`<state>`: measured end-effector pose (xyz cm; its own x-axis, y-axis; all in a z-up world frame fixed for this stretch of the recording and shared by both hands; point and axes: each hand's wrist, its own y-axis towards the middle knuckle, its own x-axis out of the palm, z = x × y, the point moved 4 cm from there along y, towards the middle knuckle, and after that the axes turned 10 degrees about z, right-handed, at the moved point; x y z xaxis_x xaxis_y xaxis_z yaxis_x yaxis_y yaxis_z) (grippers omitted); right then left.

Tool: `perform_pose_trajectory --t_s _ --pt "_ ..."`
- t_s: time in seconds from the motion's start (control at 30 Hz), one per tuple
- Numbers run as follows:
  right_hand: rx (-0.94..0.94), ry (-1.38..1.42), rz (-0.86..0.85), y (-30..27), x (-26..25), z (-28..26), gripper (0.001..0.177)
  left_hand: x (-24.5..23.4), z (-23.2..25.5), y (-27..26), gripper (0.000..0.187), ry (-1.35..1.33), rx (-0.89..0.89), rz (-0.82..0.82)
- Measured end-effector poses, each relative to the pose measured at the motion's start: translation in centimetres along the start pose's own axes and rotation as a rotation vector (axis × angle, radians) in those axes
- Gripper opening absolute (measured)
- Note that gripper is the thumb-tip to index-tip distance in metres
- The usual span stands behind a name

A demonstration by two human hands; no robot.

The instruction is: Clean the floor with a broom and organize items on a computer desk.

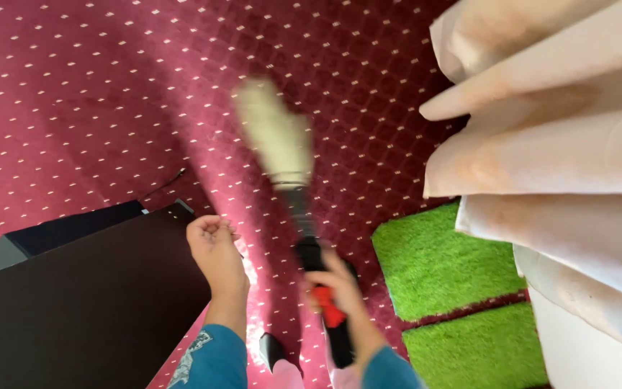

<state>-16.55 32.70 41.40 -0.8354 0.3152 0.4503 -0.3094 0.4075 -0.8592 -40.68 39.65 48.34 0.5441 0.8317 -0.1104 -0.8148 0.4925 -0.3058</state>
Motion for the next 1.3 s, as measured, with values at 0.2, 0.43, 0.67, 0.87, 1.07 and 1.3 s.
perform_pose_trajectory --t_s 0.2,0.43,0.67,0.87,1.07,1.3 --pt "-0.006 0.190 0.695 -3.3 2.2 -3.2 0.046 -0.6 -1.2 -0.5 0.018 0.007 -0.102 0.047" --pt "0.326 0.031 0.184 8.0 -1.4 7.1 0.035 -1.4 -3.8 -2.7 0.021 0.001 0.009 0.022" --pt "-0.460 -0.470 -0.176 -0.4 7.7 2.0 0.095 -2.4 5.3 -8.9 0.013 0.197 0.172 0.103" --pt "-0.657 -0.644 -0.073 0.8 16.3 -5.4 0.093 -5.6 11.3 -9.9 0.016 0.200 0.409 0.135" --pt "-0.521 -0.841 0.158 3.1 14.3 -6.5 0.077 -10.0 11.0 -11.9 0.027 0.139 0.069 0.069" --pt "-0.415 -0.752 -0.047 -17.3 19.1 2.0 0.042 -19.4 17.8 -18.8 0.038 0.076 0.355 -0.322"
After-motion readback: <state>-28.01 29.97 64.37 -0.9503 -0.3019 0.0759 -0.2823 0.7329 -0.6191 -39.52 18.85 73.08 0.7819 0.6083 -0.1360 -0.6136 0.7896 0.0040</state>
